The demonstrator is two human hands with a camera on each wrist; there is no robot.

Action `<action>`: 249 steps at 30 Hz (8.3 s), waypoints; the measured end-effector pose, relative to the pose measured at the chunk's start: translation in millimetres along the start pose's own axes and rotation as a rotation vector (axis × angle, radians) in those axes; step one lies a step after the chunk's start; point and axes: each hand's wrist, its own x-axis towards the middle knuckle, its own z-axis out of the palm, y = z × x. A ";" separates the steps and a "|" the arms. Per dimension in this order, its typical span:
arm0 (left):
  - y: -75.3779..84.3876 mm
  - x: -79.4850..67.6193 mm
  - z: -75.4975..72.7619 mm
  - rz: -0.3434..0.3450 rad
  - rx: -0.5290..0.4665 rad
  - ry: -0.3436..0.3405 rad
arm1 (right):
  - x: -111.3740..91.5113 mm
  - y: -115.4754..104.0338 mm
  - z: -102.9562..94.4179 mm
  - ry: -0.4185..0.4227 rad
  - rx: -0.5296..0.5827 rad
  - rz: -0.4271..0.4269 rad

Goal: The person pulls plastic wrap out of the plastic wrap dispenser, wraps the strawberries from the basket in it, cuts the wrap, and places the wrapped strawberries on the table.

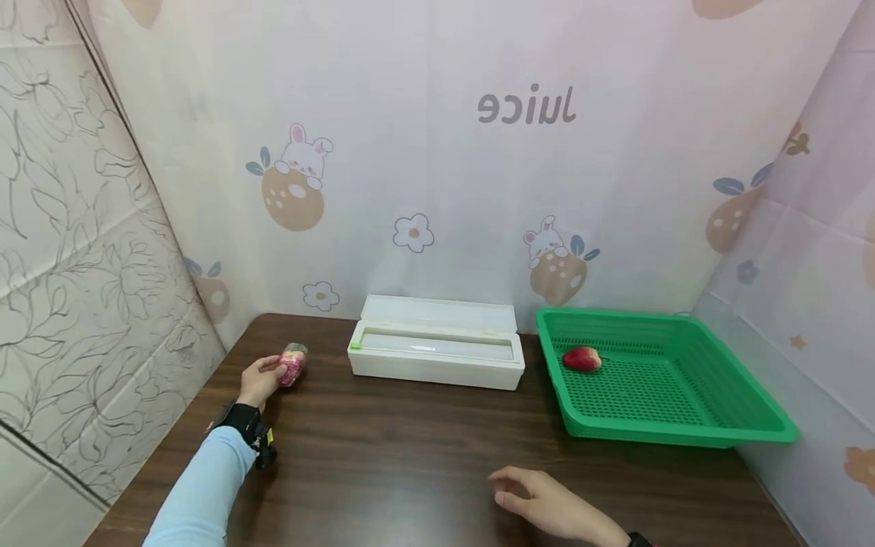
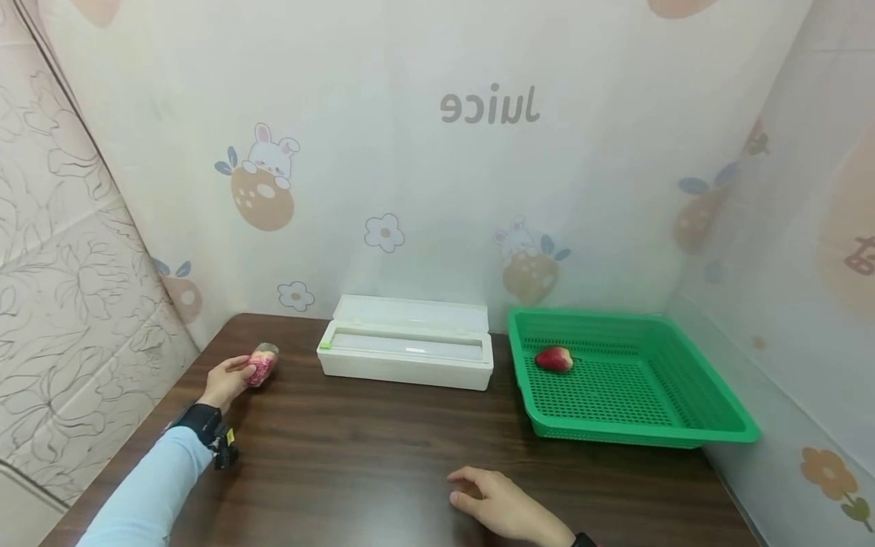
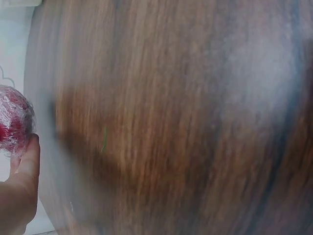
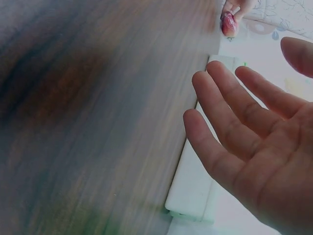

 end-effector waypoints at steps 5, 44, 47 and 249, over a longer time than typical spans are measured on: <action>-3.0 -3.2 4.1 0.001 0.040 -0.015 | -0.5 4.7 4.4 -0.020 0.031 0.014; 39.2 -33.2 40.0 0.675 0.325 0.239 | -2.5 -10.1 -24.2 0.091 -0.072 -0.048; 55.2 -36.0 48.4 0.840 0.468 0.147 | 4.0 -26.6 -45.8 0.135 -0.143 -0.068; 273.0 -28.2 69.0 0.795 0.762 0.109 | 95.4 -150.8 -234.6 0.801 -0.911 0.023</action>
